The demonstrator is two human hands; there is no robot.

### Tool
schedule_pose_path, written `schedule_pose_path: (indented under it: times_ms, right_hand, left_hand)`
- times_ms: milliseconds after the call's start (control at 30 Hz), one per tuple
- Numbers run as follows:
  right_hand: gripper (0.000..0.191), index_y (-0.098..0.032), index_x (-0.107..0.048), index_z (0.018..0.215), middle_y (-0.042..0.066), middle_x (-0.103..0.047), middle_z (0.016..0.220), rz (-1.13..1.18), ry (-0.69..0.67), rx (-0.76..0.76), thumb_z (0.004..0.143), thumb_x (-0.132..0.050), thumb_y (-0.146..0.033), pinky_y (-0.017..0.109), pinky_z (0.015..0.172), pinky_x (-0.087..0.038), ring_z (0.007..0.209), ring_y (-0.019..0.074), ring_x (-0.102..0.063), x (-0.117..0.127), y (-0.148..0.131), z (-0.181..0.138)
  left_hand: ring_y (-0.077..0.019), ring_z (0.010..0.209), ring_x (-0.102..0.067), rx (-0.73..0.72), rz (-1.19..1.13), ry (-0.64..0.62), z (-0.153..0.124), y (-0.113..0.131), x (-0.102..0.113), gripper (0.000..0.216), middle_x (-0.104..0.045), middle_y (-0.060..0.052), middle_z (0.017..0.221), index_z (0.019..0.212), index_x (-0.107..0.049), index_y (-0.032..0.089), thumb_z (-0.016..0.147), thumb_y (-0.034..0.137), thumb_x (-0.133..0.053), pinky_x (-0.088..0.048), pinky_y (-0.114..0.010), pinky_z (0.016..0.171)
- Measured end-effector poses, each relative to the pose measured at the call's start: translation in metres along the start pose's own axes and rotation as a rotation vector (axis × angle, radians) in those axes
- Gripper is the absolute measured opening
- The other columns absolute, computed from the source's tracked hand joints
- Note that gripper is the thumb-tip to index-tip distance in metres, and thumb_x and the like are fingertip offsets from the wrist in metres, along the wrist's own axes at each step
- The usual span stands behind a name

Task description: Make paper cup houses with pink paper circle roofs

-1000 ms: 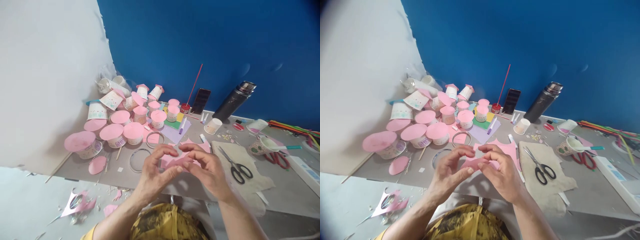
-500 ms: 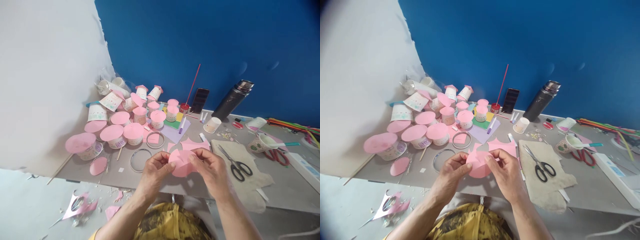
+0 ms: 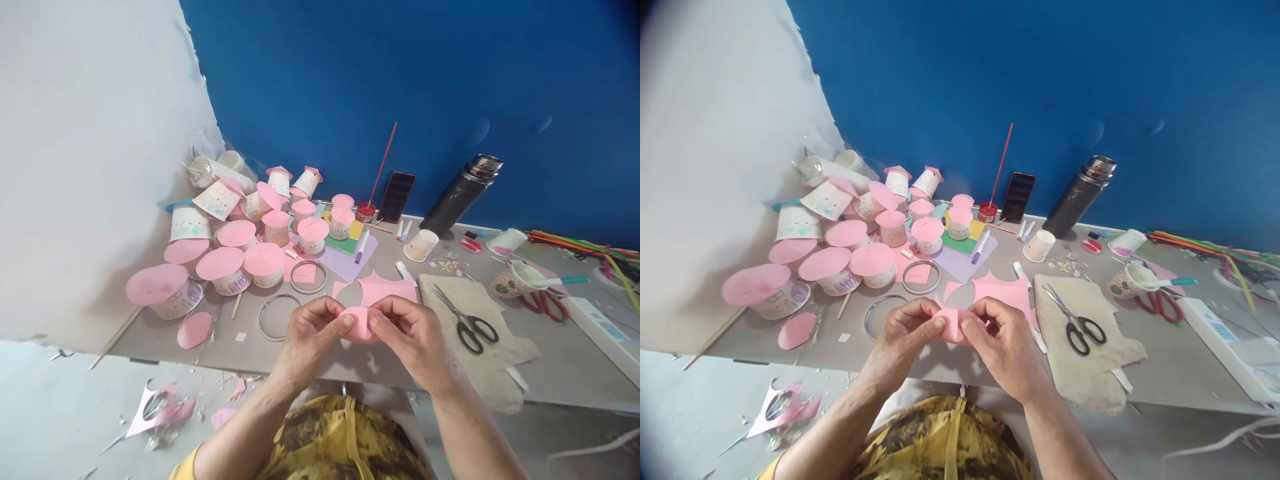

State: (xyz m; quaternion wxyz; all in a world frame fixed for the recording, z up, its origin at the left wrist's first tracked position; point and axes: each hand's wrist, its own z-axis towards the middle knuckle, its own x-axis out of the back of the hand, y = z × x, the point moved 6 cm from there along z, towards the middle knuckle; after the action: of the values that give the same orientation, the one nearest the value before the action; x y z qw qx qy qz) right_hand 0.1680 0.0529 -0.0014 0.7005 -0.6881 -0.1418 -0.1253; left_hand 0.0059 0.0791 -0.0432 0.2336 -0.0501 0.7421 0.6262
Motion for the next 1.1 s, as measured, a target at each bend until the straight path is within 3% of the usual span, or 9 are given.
schedule_pose_path:
  times_ms: [367, 533, 800, 1100]
  right_hand:
    - [0.028, -0.021, -0.071, 0.083, 0.002, -0.070, 0.080, 0.076, -0.068, 0.058, 0.098, -0.062, -0.043, 0.026, 0.063, -0.043, 0.070, 0.0151, -0.058, -0.012, -0.003, -0.004]
    - [0.022, -0.023, -0.072, 0.088, 0.002, -0.072, 0.088, 0.017, -0.055, 0.115, 0.099, -0.061, -0.039, 0.026, 0.068, -0.045, 0.078, 0.0167, -0.059, -0.010, -0.005, -0.004]
    - [0.018, -0.023, -0.069, 0.080, 0.002, -0.070, 0.093, -0.014, 0.058, 0.264, 0.096, -0.066, -0.032, 0.025, 0.074, -0.048, 0.088, 0.0160, -0.065, -0.009, -0.009, -0.003]
    - [0.018, -0.024, -0.070, 0.086, 0.002, -0.071, 0.090, 0.005, 0.004, 0.218, 0.099, -0.061, -0.031, 0.029, 0.075, -0.045, 0.084, 0.0172, -0.062, -0.009, -0.011, -0.006]
  left_hand:
    - [-0.0166, 0.073, -0.066, 0.046, -0.077, -0.124, 0.002, -0.010, -0.002, 0.031, -0.074, -0.005, 0.071, 0.074, -0.068, 0.015, 0.077, 0.041, -0.085, -0.048, -0.029, 0.075]
    - [-0.0131, 0.069, -0.061, 0.033, -0.027, -0.076, 0.002, -0.012, 0.003, 0.030, -0.072, -0.003, 0.070, 0.075, -0.068, 0.016, 0.076, 0.040, -0.086, -0.045, -0.025, 0.070]
    - [-0.0137, 0.071, -0.065, 0.020, -0.025, -0.139, -0.002, 0.001, -0.006, 0.027, -0.076, -0.004, 0.075, 0.075, -0.070, 0.016, 0.077, 0.038, -0.086, -0.047, -0.024, 0.070]
    - [-0.0148, 0.075, -0.062, 0.012, 0.007, -0.146, 0.000, -0.004, -0.004, 0.027, -0.072, -0.003, 0.075, 0.071, -0.074, 0.015, 0.080, 0.039, -0.083, -0.046, -0.026, 0.075]
